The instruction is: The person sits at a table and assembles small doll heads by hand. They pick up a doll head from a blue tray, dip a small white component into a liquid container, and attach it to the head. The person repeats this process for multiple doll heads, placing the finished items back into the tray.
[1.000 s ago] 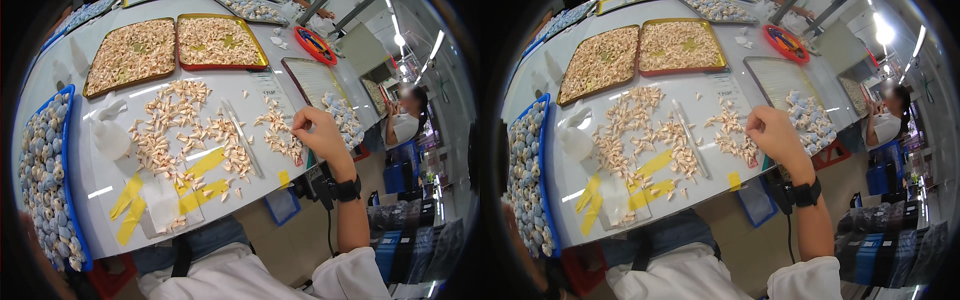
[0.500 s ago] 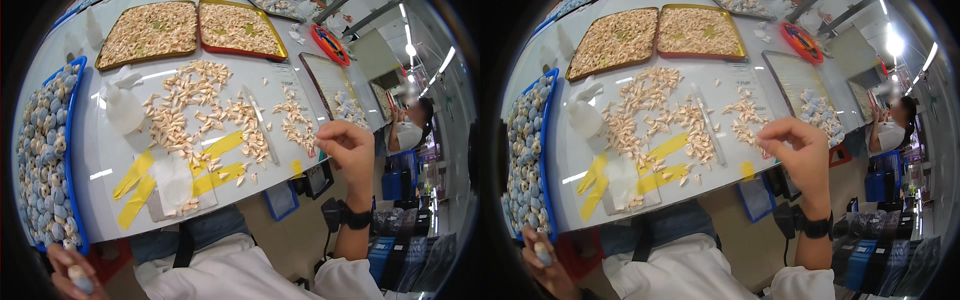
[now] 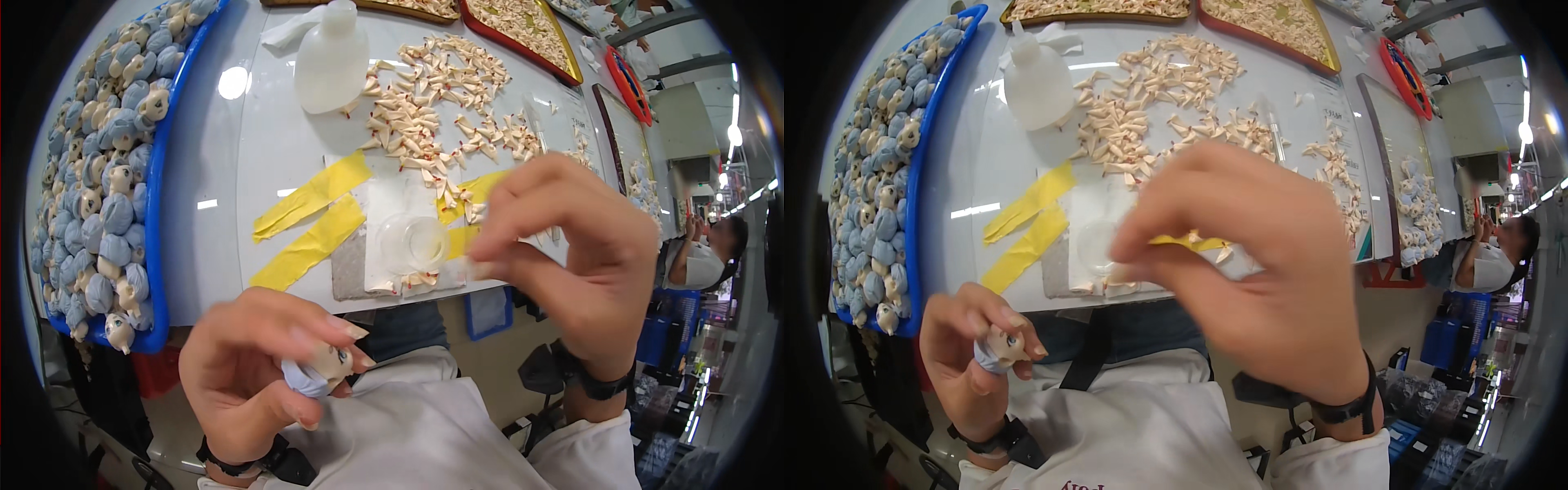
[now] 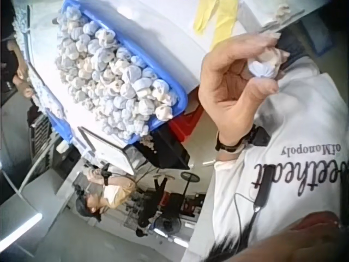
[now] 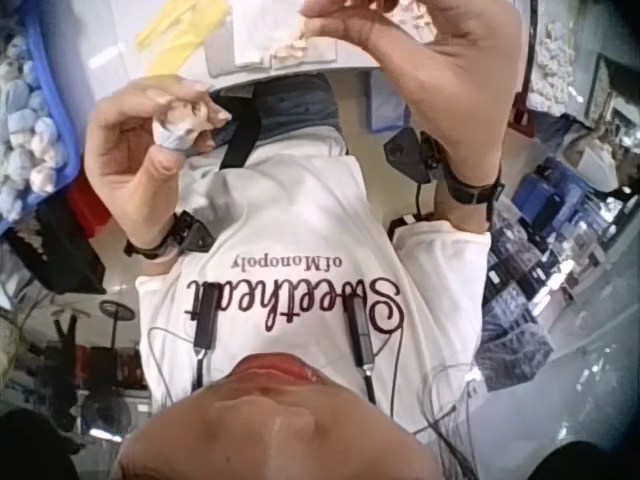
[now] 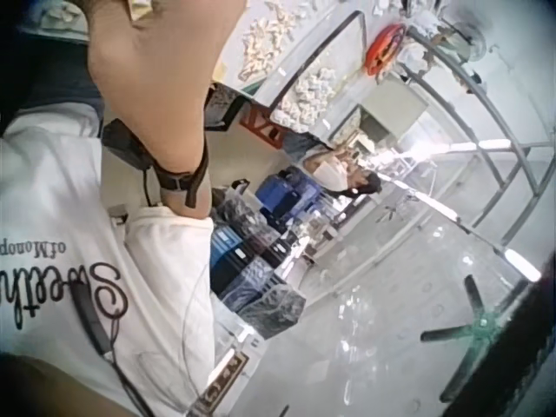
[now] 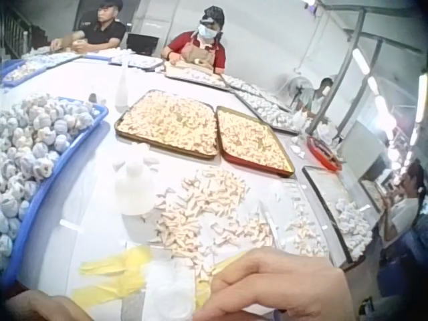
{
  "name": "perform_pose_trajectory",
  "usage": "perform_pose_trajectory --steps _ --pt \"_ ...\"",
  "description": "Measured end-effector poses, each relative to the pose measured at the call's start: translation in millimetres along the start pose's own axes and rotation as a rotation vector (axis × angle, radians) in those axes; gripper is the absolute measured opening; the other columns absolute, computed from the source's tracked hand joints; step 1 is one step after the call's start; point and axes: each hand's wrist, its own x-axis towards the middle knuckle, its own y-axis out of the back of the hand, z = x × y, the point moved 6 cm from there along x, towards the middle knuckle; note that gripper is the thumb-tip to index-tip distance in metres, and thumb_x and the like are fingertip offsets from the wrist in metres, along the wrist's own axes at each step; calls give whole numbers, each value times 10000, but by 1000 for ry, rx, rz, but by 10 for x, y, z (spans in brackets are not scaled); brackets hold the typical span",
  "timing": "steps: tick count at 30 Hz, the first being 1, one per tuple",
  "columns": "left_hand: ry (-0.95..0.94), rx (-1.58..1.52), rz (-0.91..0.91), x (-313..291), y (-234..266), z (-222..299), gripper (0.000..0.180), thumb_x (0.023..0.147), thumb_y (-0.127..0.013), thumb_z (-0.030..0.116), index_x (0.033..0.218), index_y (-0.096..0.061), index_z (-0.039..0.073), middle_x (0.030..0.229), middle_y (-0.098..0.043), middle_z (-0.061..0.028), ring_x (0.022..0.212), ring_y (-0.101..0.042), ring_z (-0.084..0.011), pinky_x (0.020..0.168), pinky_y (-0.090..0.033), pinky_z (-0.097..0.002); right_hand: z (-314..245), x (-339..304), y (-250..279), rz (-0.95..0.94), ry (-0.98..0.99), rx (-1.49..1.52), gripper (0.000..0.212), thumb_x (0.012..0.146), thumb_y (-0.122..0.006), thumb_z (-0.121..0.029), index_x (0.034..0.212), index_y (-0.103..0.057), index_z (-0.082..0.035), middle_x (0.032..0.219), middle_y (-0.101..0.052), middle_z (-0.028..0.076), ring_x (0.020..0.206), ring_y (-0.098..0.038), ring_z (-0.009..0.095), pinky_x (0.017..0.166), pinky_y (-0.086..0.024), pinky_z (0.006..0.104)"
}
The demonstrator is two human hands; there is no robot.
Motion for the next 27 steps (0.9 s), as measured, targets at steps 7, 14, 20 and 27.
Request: perform_pose_trajectory --steps 7,14,20,27 --pt "30 152 24 -9 137 -44 338 838 -609 306 929 -456 19 899 -540 -179 656 -591 -199 507 -468 -232 -171 200 -185 -131 145 -396 196 516 -667 82 671 -616 -26 695 -492 48 653 -502 183 577 -378 265" --pt "68 128 108 45 50 -51 357 876 -548 321 976 -448 -7 961 -517 -187 622 -585 -186 454 -450 -211 -218 236 -232 -42 151 -474 211 521 -646 101 685 -617 -28 708 -491 49 667 -499 165 580 -382 255" --pt "133 142 190 2 82 -35 471 781 -679 345 1001 -440 4 1003 -511 -168 603 -579 -159 436 -426 -185 -165 37 -88 44 21 -33 202 558 -670 52 713 -568 -26 742 -491 50 700 -446 136 655 -338 238" --pt "187 -87 83 7 21 -162 413 802 -663 317 999 -430 39 960 -565 -171 633 -592 -171 465 -449 -187 54 -284 -129 163 -179 442 255 683 -742 -182 730 -519 -66 745 -479 36 659 -413 113 611 -305 229"
